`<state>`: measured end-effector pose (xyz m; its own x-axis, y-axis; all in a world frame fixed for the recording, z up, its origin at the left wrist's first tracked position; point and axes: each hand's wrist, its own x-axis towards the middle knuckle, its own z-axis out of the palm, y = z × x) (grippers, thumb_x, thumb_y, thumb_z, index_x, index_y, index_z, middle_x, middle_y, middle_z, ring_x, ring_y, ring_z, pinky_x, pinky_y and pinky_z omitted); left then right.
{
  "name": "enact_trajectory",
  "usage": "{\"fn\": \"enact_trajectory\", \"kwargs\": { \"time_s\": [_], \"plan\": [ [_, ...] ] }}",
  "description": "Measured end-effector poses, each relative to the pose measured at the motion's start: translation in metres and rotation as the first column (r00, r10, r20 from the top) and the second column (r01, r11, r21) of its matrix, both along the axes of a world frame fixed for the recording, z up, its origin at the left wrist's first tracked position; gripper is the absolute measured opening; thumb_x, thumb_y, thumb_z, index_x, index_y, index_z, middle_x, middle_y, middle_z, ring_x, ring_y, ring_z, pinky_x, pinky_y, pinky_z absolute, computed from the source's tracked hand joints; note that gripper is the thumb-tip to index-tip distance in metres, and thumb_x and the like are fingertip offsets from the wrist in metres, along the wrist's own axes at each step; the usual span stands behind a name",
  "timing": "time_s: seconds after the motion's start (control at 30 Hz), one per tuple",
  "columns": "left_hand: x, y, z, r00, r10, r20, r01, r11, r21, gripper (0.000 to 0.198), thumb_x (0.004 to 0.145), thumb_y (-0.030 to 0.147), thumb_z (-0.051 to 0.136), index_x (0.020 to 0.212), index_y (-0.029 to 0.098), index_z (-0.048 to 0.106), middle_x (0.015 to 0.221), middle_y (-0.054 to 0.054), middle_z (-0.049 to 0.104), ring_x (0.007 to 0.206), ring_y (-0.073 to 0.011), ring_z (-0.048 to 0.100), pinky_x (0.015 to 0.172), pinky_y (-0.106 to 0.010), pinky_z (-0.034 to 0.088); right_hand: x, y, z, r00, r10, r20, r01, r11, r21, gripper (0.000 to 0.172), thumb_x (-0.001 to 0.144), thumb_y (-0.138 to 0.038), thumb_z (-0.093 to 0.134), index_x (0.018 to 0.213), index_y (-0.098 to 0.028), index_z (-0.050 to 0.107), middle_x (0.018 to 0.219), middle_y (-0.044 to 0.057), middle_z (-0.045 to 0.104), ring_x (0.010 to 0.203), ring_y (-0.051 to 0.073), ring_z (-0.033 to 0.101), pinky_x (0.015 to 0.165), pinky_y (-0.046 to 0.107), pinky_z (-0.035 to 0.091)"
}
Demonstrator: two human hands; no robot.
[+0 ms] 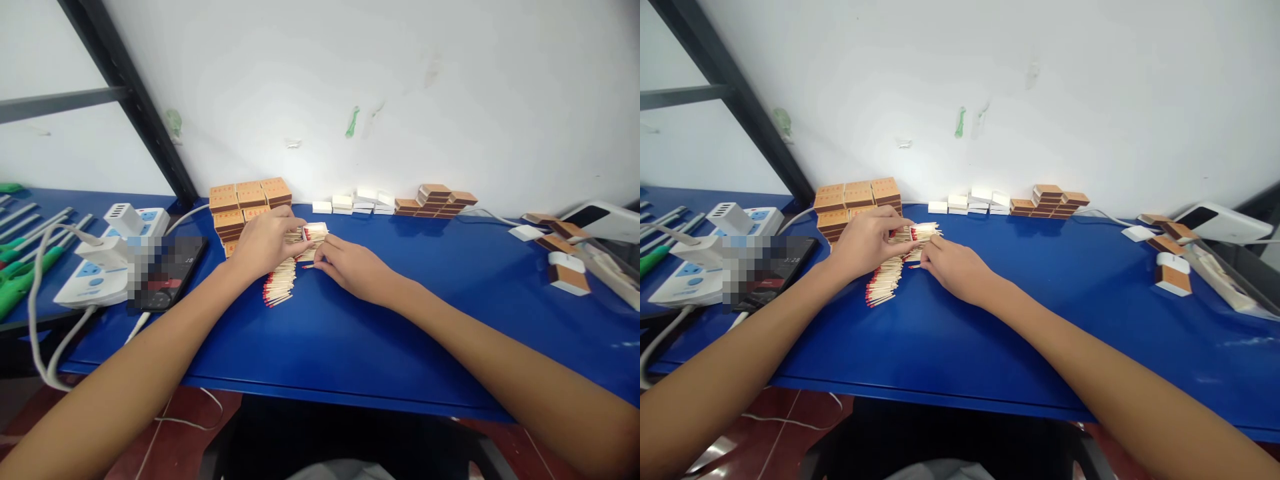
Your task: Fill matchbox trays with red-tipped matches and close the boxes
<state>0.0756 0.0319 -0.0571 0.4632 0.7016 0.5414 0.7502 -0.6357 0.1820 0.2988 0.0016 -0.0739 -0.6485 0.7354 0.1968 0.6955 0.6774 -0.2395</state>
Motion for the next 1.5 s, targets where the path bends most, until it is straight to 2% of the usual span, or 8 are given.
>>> {"fn": "enact_trajectory", "kwargs": {
  "time_s": [0.33, 0.63, 0.73, 0.87, 1.17, 1.33, 1.4, 1.5],
  "plan": [
    [-0.001, 0.002, -0.005, 0.985, -0.163, -0.057, 0.162, 0.987, -0.025, 0.035, 0.090, 0.047, 0.077, 0.111, 0.020, 0.079, 0.095, -0.005, 0.068, 0.079, -0.0181, 0.064, 0.070, -0.029, 0.045, 0.019, 0.008, 0.007, 0.993, -0.082, -0.088, 0.100, 0.971, 0.216, 0.016, 0.107, -0.027, 0.046, 0.107, -0.018, 0.059, 0.107, 0.009, 0.061, 0.082, 0.020, 0.058, 0.071, 0.032, 0.042],
    [-0.001, 0.002, -0.004, 0.990, -0.135, -0.033, 0.134, 0.990, -0.049, 0.033, 0.088, 0.045, 0.079, 0.110, 0.021, 0.080, 0.093, -0.005, 0.068, 0.079, -0.0181, 0.063, 0.070, -0.030, 0.044, 0.022, 0.007, 0.008, 0.994, -0.043, -0.099, 0.061, 0.980, 0.191, 0.015, 0.105, -0.032, 0.052, 0.109, -0.019, 0.060, 0.106, 0.008, 0.061, 0.080, 0.019, 0.058, 0.072, 0.032, 0.042],
    [-0.001, 0.001, -0.003, 0.989, -0.150, -0.012, 0.149, 0.987, -0.063, 0.033, 0.089, 0.045, 0.079, 0.112, 0.021, 0.080, 0.092, -0.005, 0.068, 0.079, -0.0179, 0.063, 0.069, -0.029, 0.044, 0.023, 0.007, 0.009, 0.994, -0.006, -0.105, 0.027, 0.979, 0.203, 0.019, 0.104, -0.034, 0.054, 0.114, -0.019, 0.060, 0.107, 0.008, 0.060, 0.081, 0.019, 0.057, 0.072, 0.032, 0.043],
    [0.000, 0.001, -0.003, 0.984, -0.179, 0.001, 0.179, 0.981, -0.080, 0.032, 0.088, 0.046, 0.079, 0.111, 0.023, 0.080, 0.092, -0.005, 0.068, 0.079, -0.0178, 0.062, 0.070, -0.029, 0.045, 0.021, 0.006, 0.009, 0.996, 0.018, -0.090, 0.001, 0.977, 0.212, 0.018, 0.106, -0.031, 0.048, 0.108, -0.020, 0.062, 0.104, 0.007, 0.058, 0.077, 0.018, 0.054, 0.068, 0.031, 0.040],
    [0.002, -0.001, -0.004, 0.976, -0.215, 0.032, 0.218, 0.972, -0.089, 0.038, 0.088, 0.048, 0.079, 0.115, 0.021, 0.079, 0.093, -0.006, 0.069, 0.079, -0.0179, 0.062, 0.071, -0.030, 0.047, 0.023, 0.008, 0.009, 0.999, 0.011, -0.042, 0.000, 0.968, 0.251, 0.016, 0.106, -0.026, 0.047, 0.106, -0.018, 0.062, 0.104, 0.009, 0.057, 0.076, 0.018, 0.052, 0.066, 0.030, 0.037],
    [0.004, -0.002, -0.002, 0.958, -0.277, 0.074, 0.283, 0.954, -0.095, 0.034, 0.088, 0.049, 0.078, 0.108, 0.022, 0.080, 0.089, -0.005, 0.067, 0.076, -0.0165, 0.060, 0.069, -0.029, 0.045, 0.025, 0.010, 0.010, 0.996, 0.018, -0.082, 0.003, 0.968, 0.250, 0.015, 0.105, -0.025, 0.048, 0.107, -0.018, 0.062, 0.103, 0.008, 0.058, 0.076, 0.017, 0.052, 0.067, 0.030, 0.037],
    [0.004, -0.003, 0.000, 0.961, -0.263, 0.089, 0.271, 0.957, -0.102, 0.031, 0.088, 0.048, 0.079, 0.105, 0.022, 0.081, 0.089, -0.004, 0.068, 0.075, -0.0162, 0.060, 0.067, -0.029, 0.044, 0.026, 0.008, 0.012, 0.993, 0.027, -0.119, 0.003, 0.970, 0.241, 0.016, 0.105, -0.027, 0.049, 0.107, -0.018, 0.062, 0.102, 0.007, 0.058, 0.075, 0.017, 0.052, 0.068, 0.030, 0.039],
    [0.003, -0.003, 0.003, 0.980, -0.171, 0.098, 0.180, 0.978, -0.100, 0.031, 0.087, 0.048, 0.079, 0.104, 0.023, 0.081, 0.088, -0.004, 0.068, 0.072, -0.0155, 0.058, 0.064, -0.029, 0.041, 0.023, 0.005, 0.012, 0.981, 0.028, -0.193, 0.021, 0.968, 0.248, 0.019, 0.106, -0.030, 0.048, 0.107, -0.018, 0.063, 0.099, 0.007, 0.060, 0.074, 0.016, 0.052, 0.069, 0.030, 0.041]
  ]
}}
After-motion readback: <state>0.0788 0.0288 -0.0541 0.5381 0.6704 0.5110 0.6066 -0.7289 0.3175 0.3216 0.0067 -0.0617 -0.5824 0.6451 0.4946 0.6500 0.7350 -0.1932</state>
